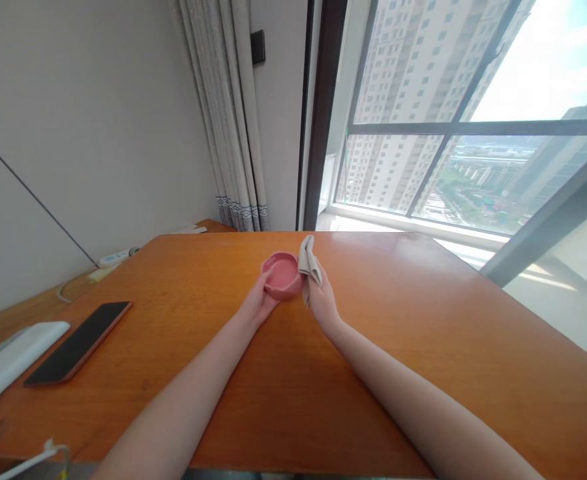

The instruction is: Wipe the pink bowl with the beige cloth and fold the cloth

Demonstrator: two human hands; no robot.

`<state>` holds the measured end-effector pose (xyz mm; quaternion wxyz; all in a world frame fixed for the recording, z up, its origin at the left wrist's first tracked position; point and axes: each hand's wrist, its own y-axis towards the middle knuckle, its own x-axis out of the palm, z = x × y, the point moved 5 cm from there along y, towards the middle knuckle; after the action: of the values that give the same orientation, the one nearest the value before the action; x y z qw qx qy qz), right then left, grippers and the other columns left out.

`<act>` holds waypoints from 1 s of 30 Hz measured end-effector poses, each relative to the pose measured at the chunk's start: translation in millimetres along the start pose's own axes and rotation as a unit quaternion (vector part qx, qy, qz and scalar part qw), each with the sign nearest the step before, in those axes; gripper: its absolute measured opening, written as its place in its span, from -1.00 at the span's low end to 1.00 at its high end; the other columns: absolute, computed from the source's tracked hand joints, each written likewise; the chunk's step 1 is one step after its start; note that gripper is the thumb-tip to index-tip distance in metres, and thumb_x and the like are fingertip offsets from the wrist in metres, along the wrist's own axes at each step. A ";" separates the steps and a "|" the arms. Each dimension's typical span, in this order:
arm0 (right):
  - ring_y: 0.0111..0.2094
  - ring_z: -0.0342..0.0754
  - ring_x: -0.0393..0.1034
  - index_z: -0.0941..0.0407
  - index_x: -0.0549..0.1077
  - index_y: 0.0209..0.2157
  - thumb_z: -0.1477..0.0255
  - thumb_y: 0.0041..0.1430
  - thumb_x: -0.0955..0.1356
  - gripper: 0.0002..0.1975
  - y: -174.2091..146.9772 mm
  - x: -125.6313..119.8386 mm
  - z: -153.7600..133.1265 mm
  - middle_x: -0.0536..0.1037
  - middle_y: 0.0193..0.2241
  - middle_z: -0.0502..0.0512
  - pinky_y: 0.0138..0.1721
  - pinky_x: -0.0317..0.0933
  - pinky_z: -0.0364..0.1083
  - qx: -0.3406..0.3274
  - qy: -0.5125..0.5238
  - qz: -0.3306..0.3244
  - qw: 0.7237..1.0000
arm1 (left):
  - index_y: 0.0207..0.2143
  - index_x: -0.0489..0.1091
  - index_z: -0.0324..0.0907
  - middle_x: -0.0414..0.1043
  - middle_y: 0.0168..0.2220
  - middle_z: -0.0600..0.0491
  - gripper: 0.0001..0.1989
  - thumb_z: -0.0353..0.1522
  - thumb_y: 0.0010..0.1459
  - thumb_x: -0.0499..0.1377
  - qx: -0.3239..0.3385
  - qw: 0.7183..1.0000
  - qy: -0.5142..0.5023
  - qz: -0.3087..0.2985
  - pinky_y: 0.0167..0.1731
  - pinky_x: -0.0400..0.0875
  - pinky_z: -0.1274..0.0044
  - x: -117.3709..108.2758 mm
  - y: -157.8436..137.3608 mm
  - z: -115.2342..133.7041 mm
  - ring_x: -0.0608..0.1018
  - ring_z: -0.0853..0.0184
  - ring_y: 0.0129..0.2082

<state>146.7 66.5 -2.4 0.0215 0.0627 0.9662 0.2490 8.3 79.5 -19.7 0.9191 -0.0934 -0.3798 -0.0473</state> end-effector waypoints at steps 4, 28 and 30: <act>0.19 0.04 0.13 0.04 0.29 0.11 0.24 0.20 0.19 -0.54 2.6 -1.4 -4.8 0.31 0.14 0.06 0.23 -0.03 0.11 0.028 0.024 0.026 0.999 | 0.03 0.35 -0.25 0.47 -0.03 -0.08 -0.60 -0.36 0.12 0.14 -0.050 0.996 0.036 -0.066 -0.03 0.42 0.41 7.9 -6.1 -9.0 0.51 0.24 -0.05; 0.15 0.00 0.15 0.07 0.15 0.17 0.20 0.25 0.13 -0.50 1.7 -1.4 9.9 0.26 0.14 0.18 0.19 0.02 0.08 0.045 0.022 0.064 0.997 | 0.01 0.26 -0.10 0.48 -0.12 -0.03 -0.56 -0.10 0.14 0.10 -0.007 0.999 0.049 -0.016 -0.17 0.43 0.40 16.0 -13.9 -14.3 0.54 0.29 -0.21; 0.16 -0.01 0.13 0.09 0.21 0.14 0.18 0.26 0.09 -0.50 10.6 -8.4 0.9 0.27 0.14 0.18 0.20 -0.02 0.06 -0.001 -0.002 0.030 1.000 | -0.01 0.27 -0.11 0.51 -0.21 -0.03 -0.47 0.03 0.12 0.02 -0.047 0.996 0.079 -0.001 -0.25 0.45 0.38 9.8 -12.0 -10.2 0.56 0.26 -0.29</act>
<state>156.3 75.1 2.0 0.0156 0.0920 0.9635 0.2508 20.4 65.5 -18.2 0.9408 -0.1324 -0.3033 -0.0738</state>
